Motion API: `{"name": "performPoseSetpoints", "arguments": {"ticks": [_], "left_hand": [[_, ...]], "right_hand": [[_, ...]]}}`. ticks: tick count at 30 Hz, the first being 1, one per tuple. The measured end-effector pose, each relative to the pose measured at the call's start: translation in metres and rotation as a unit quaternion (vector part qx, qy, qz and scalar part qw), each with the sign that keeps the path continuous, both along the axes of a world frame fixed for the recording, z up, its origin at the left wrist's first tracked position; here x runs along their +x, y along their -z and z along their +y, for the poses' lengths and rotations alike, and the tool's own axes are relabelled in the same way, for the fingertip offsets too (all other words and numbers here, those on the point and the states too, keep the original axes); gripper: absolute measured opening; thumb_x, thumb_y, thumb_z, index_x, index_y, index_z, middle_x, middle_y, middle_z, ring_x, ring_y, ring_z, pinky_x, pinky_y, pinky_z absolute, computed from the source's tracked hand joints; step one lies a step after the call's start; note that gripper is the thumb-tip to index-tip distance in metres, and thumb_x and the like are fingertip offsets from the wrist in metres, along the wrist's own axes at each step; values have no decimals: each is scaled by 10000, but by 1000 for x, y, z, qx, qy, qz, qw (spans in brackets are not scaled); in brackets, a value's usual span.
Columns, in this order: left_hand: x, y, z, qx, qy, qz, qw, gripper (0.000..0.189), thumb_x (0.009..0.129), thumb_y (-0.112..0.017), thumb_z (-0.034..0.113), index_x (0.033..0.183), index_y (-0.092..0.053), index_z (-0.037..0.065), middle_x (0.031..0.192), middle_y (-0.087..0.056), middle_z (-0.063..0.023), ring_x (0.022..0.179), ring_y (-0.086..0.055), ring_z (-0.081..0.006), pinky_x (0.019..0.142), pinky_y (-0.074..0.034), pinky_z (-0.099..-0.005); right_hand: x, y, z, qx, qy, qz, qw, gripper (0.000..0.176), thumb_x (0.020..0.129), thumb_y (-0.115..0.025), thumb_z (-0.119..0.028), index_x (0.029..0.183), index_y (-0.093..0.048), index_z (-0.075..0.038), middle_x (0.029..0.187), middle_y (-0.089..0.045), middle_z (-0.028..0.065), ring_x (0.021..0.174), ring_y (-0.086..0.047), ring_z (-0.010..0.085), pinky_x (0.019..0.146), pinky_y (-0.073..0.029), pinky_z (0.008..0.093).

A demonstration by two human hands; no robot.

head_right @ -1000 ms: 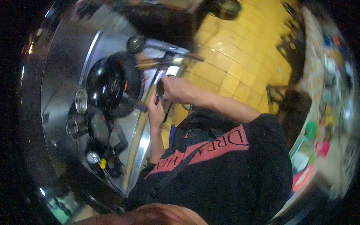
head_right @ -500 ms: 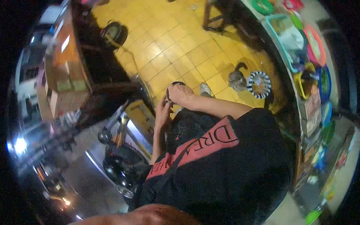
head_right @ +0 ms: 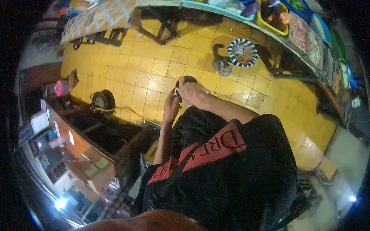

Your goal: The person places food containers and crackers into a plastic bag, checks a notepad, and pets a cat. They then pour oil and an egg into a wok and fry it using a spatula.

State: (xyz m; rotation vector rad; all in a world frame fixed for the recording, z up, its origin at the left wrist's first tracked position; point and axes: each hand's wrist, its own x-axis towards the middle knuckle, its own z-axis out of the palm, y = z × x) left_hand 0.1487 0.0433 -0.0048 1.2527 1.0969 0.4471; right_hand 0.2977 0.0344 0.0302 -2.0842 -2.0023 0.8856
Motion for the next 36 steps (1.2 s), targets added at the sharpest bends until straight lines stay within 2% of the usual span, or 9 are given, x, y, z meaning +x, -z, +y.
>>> {"name": "performPoseSetpoints", "arguments": {"ticks": [6, 9, 12, 14, 16, 22, 24, 26, 36], "left_hand": [[46, -3, 26, 22, 131, 28, 991, 449, 837, -491, 202, 1207, -401, -35, 747, -539, -73, 653, -495, -148, 596, -413, -278], [75, 10, 38, 73, 169, 6, 983, 402, 823, -464, 159, 1185, -444, -14, 691, -492, -18, 584, -446, -93, 513, -387, -231], [106, 4, 46, 50, 173, -21, 984, 400, 817, -458, 148, 1181, -448, -18, 701, -497, -19, 589, -453, -87, 506, -399, -232], [119, 5, 55, -32, 149, -72, 986, 412, 815, -461, 143, 1195, -438, -14, 715, -502, -19, 596, -465, -79, 502, -417, -223], [118, -1, 59, -55, 101, -79, 990, 402, 823, -473, 153, 1192, -434, -4, 741, -519, -32, 606, -480, -79, 503, -432, -216], [39, 23, 79, -110, -17, -134, 985, 424, 828, -498, 158, 1216, -403, 16, 950, -545, -74, 769, -551, -124, 525, -430, -215], [-10, 56, 84, 142, 80, -33, 986, 369, 831, -479, 111, 1188, -431, 33, 1047, -521, -73, 833, -558, -139, 530, -433, -220], [-40, 36, 81, -119, -112, -33, 986, 320, 832, -458, 175, 1131, -475, 64, 886, -534, -33, 725, -503, -100, 523, -415, -234], [-117, 22, 116, 64, -166, 99, 979, 257, 866, -430, 264, 1023, -514, 79, 791, -467, -34, 638, -453, -115, 500, -379, -245]], "right_hand": [[41, 40, -7, -60, 98, 126, 985, 426, 866, -468, -302, 1063, -326, 48, 981, -517, 298, 850, -570, 382, 734, -461, 420], [79, 18, -13, 298, 179, 153, 925, 409, 851, -524, -268, 1105, -312, -29, 907, -539, 198, 573, -537, 233, 514, -446, 320], [124, -27, -31, 41, 413, 534, 736, 337, 853, -511, -231, 1118, -329, -127, 910, -528, 119, 488, -457, 128, 376, -337, 233], [164, 4, -38, 102, 387, 561, 724, 354, 864, -500, -254, 1139, -314, -130, 945, -521, 132, 549, -489, 151, 439, -393, 264], [189, 4, -37, 189, 496, 625, 573, 396, 860, -512, -273, 1164, -315, -113, 970, -517, 136, 649, -524, 171, 544, -444, 321], [288, 248, -119, 85, 625, 23, 776, 387, 840, -504, -370, 1077, -493, -65, 925, -565, 78, 767, -547, 138, 618, -457, 296], [288, 350, -142, 58, 629, 416, 654, 439, 807, -564, -356, 1111, -461, -57, 821, -598, 162, 648, -589, 284, 515, -457, 383], [222, 260, -148, 74, 516, 245, 818, 296, 810, -559, -303, 991, -513, -73, 801, -609, 143, 651, -590, 279, 572, -456, 381], [318, 20, 134, 433, 349, -70, 828, 223, 778, -556, -155, 968, -566, -36, 899, -593, 173, 840, -577, 313, 730, -464, 385]]}}
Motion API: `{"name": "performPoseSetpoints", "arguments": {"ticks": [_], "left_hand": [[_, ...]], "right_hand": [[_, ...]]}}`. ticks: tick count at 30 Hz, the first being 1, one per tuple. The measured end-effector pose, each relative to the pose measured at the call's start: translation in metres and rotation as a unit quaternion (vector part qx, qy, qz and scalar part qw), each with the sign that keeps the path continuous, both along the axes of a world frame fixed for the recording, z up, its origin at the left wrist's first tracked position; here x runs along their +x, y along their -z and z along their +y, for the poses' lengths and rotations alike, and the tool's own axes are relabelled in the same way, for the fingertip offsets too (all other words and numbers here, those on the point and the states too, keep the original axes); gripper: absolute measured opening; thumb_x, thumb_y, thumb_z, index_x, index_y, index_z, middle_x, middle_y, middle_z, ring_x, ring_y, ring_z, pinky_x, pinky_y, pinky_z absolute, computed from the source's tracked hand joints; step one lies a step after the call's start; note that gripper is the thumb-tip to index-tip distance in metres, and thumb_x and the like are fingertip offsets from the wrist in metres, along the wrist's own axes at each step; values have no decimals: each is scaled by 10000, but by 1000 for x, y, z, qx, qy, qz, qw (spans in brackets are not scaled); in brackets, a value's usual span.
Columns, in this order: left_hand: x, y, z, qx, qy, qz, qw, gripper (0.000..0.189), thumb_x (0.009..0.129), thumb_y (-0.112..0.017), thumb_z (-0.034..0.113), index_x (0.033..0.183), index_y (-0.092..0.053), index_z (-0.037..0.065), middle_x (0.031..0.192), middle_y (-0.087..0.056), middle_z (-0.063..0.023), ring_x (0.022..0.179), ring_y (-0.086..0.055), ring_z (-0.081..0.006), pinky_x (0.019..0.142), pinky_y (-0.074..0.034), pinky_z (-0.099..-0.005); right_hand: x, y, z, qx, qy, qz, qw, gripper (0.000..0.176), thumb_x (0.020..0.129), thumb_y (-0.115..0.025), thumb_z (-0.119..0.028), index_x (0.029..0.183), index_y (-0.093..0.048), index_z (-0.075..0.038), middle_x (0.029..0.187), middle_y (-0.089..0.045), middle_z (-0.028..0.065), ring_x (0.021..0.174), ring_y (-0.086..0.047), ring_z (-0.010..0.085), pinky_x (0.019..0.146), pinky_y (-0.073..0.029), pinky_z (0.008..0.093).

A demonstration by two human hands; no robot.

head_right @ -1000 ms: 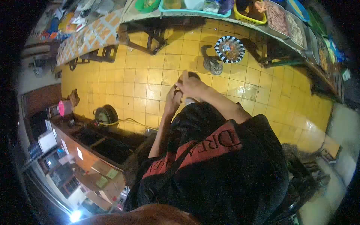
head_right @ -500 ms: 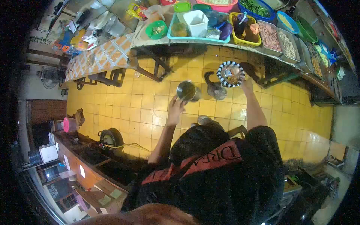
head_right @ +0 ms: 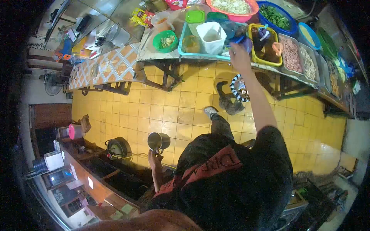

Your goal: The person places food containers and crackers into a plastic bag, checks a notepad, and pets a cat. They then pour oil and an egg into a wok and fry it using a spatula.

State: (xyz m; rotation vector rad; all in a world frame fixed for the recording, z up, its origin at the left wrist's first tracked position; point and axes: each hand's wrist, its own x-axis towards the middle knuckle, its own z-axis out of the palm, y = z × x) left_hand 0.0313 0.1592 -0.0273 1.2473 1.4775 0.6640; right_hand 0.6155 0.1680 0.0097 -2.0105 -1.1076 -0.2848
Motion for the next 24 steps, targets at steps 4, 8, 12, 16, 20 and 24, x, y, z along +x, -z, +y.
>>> {"name": "performPoseSetpoints", "arguments": {"ticks": [4, 8, 12, 16, 20, 24], "left_hand": [[58, -31, 38, 187, 159, 218, 945, 307, 673, -551, -40, 977, -548, 0, 846, -486, -54, 717, -482, -168, 510, -406, -273], [123, -43, 77, 177, 154, 157, 959, 322, 655, -545, -66, 971, -555, -5, 855, -493, -51, 724, -486, -152, 546, -416, -230], [184, -54, 105, -97, -52, -104, 989, 286, 847, -440, 170, 1100, -493, 48, 875, -554, -49, 664, -513, -102, 526, -420, -234], [231, -75, 120, -105, -8, -106, 989, 377, 854, -462, 152, 1204, -420, 16, 754, -507, -21, 643, -454, -64, 544, -395, -199], [252, -72, 134, -96, 88, -102, 986, 450, 854, -493, 183, 1247, -381, -5, 746, -523, -28, 648, -467, -67, 528, -399, -193], [281, -73, 147, -54, 171, -46, 983, 498, 833, -515, 194, 1251, -371, -36, 712, -529, -37, 591, -464, -73, 487, -391, -194]], "right_hand": [[52, -30, 88, -175, -21, -128, 976, 217, 779, -512, -138, 966, -586, -54, 961, -560, 153, 923, -552, 299, 754, -476, 404], [77, -22, 129, -410, 16, -194, 891, 198, 789, -479, -145, 891, -632, -71, 1025, -523, 127, 1004, -504, 305, 789, -474, 425], [68, -50, 126, -382, -105, -146, 906, 165, 775, -521, -171, 815, -646, -72, 1021, -537, 126, 1008, -500, 297, 819, -458, 372], [84, -39, 122, -333, -259, 78, 903, 202, 784, -548, -226, 829, -630, -46, 804, -602, 169, 773, -586, 306, 692, -458, 389], [101, -41, 111, -220, -246, 141, 933, 224, 796, -549, -241, 853, -626, -39, 756, -598, 185, 705, -584, 331, 638, -447, 393], [120, -55, 96, -171, -136, 189, 957, 261, 810, -535, -255, 894, -624, -23, 720, -611, 147, 671, -588, 281, 607, -431, 354]]}}
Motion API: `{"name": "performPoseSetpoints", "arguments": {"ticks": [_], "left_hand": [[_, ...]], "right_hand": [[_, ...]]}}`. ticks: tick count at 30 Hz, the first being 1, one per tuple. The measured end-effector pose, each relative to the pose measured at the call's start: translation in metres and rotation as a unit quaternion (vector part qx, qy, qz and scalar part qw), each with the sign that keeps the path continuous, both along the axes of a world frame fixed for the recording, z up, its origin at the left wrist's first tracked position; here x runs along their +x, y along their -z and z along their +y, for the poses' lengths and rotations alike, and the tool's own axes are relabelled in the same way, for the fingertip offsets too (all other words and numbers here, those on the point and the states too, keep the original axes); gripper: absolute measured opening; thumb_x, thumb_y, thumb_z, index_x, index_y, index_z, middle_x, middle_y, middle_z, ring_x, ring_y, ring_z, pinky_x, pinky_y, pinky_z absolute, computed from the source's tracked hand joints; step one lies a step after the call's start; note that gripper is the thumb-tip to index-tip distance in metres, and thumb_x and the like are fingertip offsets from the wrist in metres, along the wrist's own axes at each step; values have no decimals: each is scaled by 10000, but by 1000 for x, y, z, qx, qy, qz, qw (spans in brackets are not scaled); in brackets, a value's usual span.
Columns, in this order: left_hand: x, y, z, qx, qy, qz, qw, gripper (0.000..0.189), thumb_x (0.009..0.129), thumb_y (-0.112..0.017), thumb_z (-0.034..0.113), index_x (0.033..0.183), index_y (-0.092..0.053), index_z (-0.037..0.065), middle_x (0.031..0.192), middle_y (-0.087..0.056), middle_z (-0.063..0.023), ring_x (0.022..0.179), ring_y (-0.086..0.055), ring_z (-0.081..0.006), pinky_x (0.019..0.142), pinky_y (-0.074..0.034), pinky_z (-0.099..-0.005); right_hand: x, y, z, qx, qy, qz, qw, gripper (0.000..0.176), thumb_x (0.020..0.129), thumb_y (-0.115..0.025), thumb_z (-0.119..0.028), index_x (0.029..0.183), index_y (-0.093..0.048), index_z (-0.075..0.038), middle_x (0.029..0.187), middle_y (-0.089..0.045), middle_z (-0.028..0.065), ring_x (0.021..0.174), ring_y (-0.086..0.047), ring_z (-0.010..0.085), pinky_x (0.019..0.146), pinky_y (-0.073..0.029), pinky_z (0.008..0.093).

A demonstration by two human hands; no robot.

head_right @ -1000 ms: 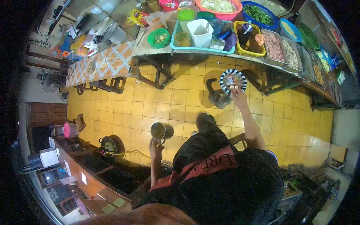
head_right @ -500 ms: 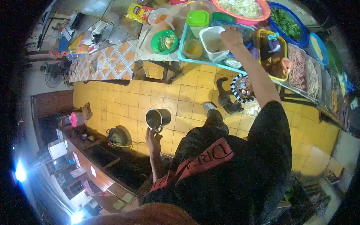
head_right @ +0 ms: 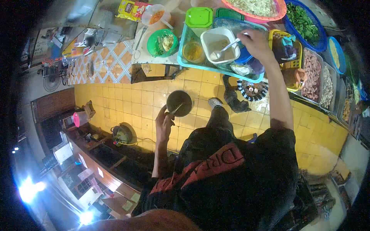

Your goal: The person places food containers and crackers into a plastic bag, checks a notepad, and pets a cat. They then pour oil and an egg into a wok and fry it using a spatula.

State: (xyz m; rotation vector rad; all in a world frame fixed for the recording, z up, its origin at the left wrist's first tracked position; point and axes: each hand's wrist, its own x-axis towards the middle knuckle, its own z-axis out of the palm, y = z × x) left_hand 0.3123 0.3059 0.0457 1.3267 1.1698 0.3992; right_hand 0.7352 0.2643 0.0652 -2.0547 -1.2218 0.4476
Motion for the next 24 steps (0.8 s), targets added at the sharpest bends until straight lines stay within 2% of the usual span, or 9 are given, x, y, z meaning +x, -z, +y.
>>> {"name": "performPoseSetpoints", "arguments": {"ticks": [3, 10, 12, 13, 15, 16, 18, 22, 24], "left_hand": [[22, -8, 8, -15, 10, 34, 999, 504, 819, -512, 272, 1215, -431, -30, 670, -512, -28, 546, -444, -61, 459, -370, -194], [55, -19, 12, -43, 3, 0, 999, 477, 786, -513, 163, 1211, -431, -38, 648, -500, -10, 509, -399, -52, 446, -320, -191], [59, -17, 12, -17, 14, -19, 1000, 480, 780, -532, 164, 1204, -437, -42, 657, -498, -10, 515, -391, -59, 453, -318, -203], [61, -15, 12, -17, 14, -19, 1000, 480, 780, -532, 164, 1204, -437, -42, 657, -498, -10, 515, -391, -59, 453, -318, -203], [65, -16, 10, -3, 24, 29, 999, 464, 780, -540, 165, 1183, -453, -50, 646, -508, -19, 533, -407, -68, 463, -325, -216], [67, -15, 10, -3, 23, 29, 999, 464, 780, -540, 165, 1183, -453, -50, 646, -508, -19, 533, -407, -68, 463, -325, -216], [71, -15, 11, 7, 40, 55, 998, 445, 782, -542, 160, 1161, -467, -60, 621, -514, -26, 544, -426, -78, 469, -334, -226], [78, -7, 9, 13, 26, 50, 998, 426, 784, -542, 159, 1148, -482, -55, 600, -514, -28, 542, -435, -76, 473, -337, -224], [82, -7, 10, 15, 46, 68, 997, 427, 783, -545, 165, 1149, -484, -47, 601, -513, -25, 542, -439, -77, 479, -342, -225]], "right_hand": [[4, -4, -7, -15, 40, 88, 995, 299, 813, -529, -289, 887, -621, -14, 704, -597, 143, 661, -561, 258, 643, -425, 340], [6, -2, -16, -9, 15, 37, 999, 323, 811, -522, -304, 908, -617, -11, 797, -600, 184, 801, -564, 301, 727, -416, 358], [6, 0, -18, -15, 25, 35, 999, 286, 820, -544, -254, 940, -581, 3, 698, -536, 58, 676, -497, 134, 625, -400, 257], [8, 5, -18, -14, 25, 35, 999, 286, 820, -544, -254, 940, -581, 3, 698, -536, 58, 676, -497, 134, 625, -400, 257], [12, 10, -16, -9, 12, 45, 999, 322, 810, -518, -303, 914, -612, -13, 762, -598, 179, 763, -573, 293, 704, -423, 355], [14, 12, -18, -9, 11, 45, 999, 322, 810, -518, -303, 914, -612, -13, 762, -598, 179, 763, -573, 293, 704, -423, 355], [8, -3, -18, -42, 24, 129, 990, 318, 813, -511, -292, 902, -610, -3, 717, -590, 155, 690, -568, 254, 651, -423, 342], [11, 8, -19, -13, 10, 116, 993, 308, 813, -511, -275, 891, -607, 7, 676, -577, 130, 634, -551, 225, 606, -415, 332], [7, -1, -18, -21, 25, 136, 990, 261, 828, -525, -235, 906, -572, 10, 630, -474, -2, 577, -425, 88, 534, -357, 233]]}}
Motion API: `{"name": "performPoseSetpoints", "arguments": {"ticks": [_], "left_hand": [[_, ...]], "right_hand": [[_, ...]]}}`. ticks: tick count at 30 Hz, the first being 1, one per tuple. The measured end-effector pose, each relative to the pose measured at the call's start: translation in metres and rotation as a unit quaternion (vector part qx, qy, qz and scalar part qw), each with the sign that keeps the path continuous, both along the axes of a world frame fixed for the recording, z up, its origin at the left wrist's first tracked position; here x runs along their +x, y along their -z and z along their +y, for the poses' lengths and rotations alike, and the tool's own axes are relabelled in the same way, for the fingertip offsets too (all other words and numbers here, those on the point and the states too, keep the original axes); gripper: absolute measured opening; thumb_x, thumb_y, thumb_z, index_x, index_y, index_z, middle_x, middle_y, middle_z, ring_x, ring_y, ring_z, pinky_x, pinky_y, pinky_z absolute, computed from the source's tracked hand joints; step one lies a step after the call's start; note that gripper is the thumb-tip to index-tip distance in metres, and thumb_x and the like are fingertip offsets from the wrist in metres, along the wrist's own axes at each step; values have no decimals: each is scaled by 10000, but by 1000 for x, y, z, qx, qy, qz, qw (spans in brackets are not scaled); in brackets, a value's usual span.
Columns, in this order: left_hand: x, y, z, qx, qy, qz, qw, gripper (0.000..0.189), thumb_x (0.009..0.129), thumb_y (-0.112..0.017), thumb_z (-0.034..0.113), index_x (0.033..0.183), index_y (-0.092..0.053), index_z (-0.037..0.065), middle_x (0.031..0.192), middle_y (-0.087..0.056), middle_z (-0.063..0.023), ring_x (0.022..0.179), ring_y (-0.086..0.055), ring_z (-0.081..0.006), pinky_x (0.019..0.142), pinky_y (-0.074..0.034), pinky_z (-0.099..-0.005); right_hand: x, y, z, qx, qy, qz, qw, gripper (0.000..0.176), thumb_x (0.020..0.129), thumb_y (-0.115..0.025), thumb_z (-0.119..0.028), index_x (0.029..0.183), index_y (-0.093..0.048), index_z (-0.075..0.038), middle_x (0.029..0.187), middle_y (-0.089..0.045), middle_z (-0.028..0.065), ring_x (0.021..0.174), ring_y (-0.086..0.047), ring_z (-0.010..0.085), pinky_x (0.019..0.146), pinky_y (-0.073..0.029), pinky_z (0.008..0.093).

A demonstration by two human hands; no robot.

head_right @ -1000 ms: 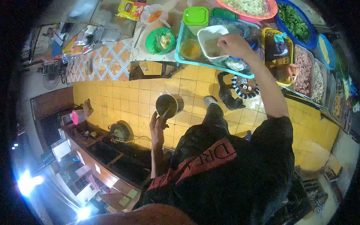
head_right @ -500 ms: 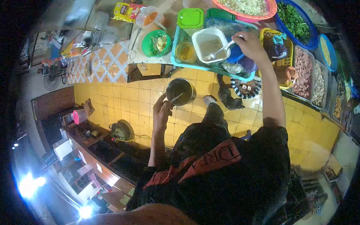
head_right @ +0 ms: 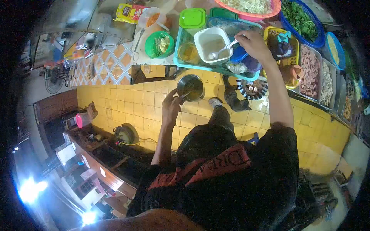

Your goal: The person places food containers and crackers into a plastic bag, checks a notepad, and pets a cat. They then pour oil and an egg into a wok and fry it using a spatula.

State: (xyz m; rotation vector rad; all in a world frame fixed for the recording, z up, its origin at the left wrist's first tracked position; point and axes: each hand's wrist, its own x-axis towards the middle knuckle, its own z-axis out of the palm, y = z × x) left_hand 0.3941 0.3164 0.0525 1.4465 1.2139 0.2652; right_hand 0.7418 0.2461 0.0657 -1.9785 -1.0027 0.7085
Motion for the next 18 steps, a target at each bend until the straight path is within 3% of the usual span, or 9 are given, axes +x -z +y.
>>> {"name": "performPoseSetpoints", "arguments": {"ticks": [4, 6, 10, 12, 16, 18], "left_hand": [[5, 5, 1, -3, 4, -17, 1000, 451, 772, -511, 161, 1182, -474, -25, 648, -534, -38, 526, -446, -73, 445, -351, -204], [8, 7, 1, -15, -18, -45, 999, 446, 781, -553, 177, 1157, -473, -51, 636, -520, -29, 570, -454, -79, 497, -357, -228], [14, 8, 2, -24, -8, -45, 999, 464, 776, -559, 186, 1165, -467, -48, 651, -522, -31, 581, -457, -83, 510, -364, -230], [14, 11, 0, -13, -3, -26, 1000, 479, 770, -569, 207, 1164, -466, -45, 657, -526, -41, 594, -467, -97, 525, -377, -240], [12, 19, 1, 11, 2, -35, 999, 490, 765, -577, 228, 1159, -467, -41, 670, -541, -63, 609, -490, -111, 536, -392, -262], [14, 16, 1, 3, 11, -28, 1000, 492, 763, -579, 240, 1154, -469, -38, 675, -561, -80, 620, -512, -118, 550, -403, -277]], "right_hand": [[0, 3, -1, 15, -10, 10, 1000, 254, 831, -520, -232, 888, -570, 10, 613, -466, -4, 569, -425, 87, 529, -351, 233], [0, 2, 0, 13, 6, 12, 1000, 279, 807, -522, -253, 871, -610, 4, 626, -543, 69, 579, -506, 142, 547, -390, 280], [-4, 0, 3, 12, 7, -3, 1000, 278, 804, -525, -255, 877, -611, -1, 612, -542, 67, 570, -505, 146, 541, -390, 287], [-2, 5, 4, -4, -5, 13, 1000, 243, 819, -529, -226, 850, -587, 8, 609, -481, 10, 568, -441, 90, 523, -350, 236], [-3, 6, 3, -8, -1, -21, 1000, 271, 806, -525, -252, 870, -612, -4, 619, -545, 63, 571, -503, 141, 537, -385, 279], [-3, 1, 2, 19, 20, -15, 1000, 243, 816, -551, -230, 840, -590, 9, 622, -485, 14, 560, -439, 88, 512, -342, 233]]}}
